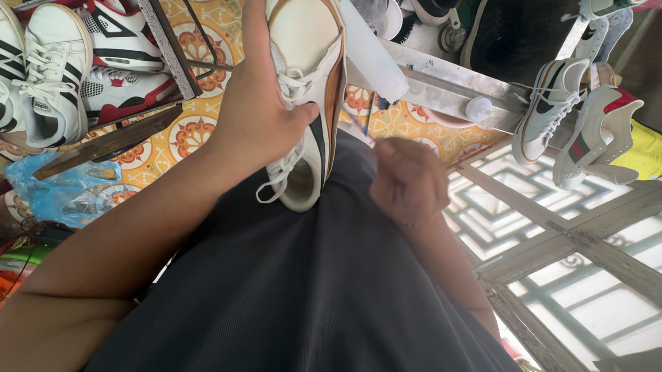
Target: The person holds a white sneaker with a black swoosh and uses a small blue brush to scrub the side panels and sole edges. They repeatedly dip the brush into a white plastic bottle to apply a cleaning solution while working on the shoe.
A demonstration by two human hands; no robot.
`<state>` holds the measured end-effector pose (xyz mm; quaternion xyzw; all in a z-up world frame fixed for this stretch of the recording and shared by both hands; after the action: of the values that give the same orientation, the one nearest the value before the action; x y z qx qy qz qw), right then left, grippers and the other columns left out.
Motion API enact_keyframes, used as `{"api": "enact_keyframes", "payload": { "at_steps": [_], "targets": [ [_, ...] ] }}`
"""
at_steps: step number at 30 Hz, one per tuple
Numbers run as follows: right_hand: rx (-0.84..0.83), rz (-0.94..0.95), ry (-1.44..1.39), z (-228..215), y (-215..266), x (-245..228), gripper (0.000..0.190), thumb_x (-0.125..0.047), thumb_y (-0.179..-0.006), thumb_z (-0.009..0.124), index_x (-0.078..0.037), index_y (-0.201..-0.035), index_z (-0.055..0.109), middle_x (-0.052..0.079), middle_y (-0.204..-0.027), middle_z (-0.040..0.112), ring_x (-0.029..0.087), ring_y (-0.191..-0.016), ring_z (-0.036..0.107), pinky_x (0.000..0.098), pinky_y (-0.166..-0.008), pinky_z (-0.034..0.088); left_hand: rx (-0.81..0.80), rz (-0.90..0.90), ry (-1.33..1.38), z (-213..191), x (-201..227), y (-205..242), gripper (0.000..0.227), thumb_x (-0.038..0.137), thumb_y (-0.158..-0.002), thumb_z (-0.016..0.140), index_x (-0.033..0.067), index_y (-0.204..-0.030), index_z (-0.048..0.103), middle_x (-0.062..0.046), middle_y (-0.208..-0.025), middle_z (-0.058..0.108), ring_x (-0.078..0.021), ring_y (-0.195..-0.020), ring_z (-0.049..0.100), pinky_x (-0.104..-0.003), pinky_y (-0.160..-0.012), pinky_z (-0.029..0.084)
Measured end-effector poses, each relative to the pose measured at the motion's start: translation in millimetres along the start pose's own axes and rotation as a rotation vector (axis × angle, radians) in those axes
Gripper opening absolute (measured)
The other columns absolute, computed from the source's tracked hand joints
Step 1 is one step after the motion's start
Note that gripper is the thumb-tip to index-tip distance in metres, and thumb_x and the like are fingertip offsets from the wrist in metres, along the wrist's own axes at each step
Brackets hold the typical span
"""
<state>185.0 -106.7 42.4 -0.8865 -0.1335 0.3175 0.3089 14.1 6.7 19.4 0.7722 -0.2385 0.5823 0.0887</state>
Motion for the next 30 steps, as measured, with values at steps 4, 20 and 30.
{"api": "enact_keyframes", "payload": {
  "at_steps": [4,20,30],
  "targets": [
    [-0.074,-0.104,-0.068,1.0,1.0,-7.2,0.027,0.016,-0.089,0.072,0.003,-0.108,0.059,0.016,-0.092,0.07,0.029,-0.08,0.074,0.0375,-0.068,0.061,-0.015,-0.038,0.081,1.9,-12.0,-1.1,0.109,-0.011,-0.084,0.072,0.0109,-0.158,-0.006,-0.027,-0.151,0.051,-0.0382,-0.142,0.056,-0.041,-0.117,0.048],
    [-0.09,-0.627,0.017,17.9,4.3,-24.3,0.017,0.009,-0.088,0.079,0.011,-0.099,0.068,0.024,-0.095,0.069,0.03,-0.08,0.074,0.0367,-0.067,0.064,0.013,-0.014,0.027,3.3,-5.1,-1.5,0.11,-0.015,-0.084,0.071,0.0104,-0.158,-0.007,-0.025,-0.154,0.048,-0.0362,-0.148,0.054,-0.04,-0.123,0.046],
    [0.015,-0.64,0.101,12.0,-13.6,-6.3,0.019,0.005,-0.089,0.079,0.009,-0.102,0.065,0.023,-0.096,0.07,0.029,-0.08,0.075,0.0361,-0.066,0.063,-0.028,-0.05,0.02,10.5,-9.4,0.4,0.111,-0.012,-0.09,0.074,0.0092,-0.16,-0.009,-0.022,-0.155,0.051,-0.0339,-0.15,0.054,-0.038,-0.126,0.047]
  ]
}}
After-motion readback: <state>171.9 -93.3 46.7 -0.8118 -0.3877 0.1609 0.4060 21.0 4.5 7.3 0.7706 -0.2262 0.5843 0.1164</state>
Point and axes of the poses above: each hand's wrist, its own y-axis away from the middle knuckle, its own z-axis out of the palm, x = y × z, the point moved 6 cm from there along -y, towards the middle knuckle
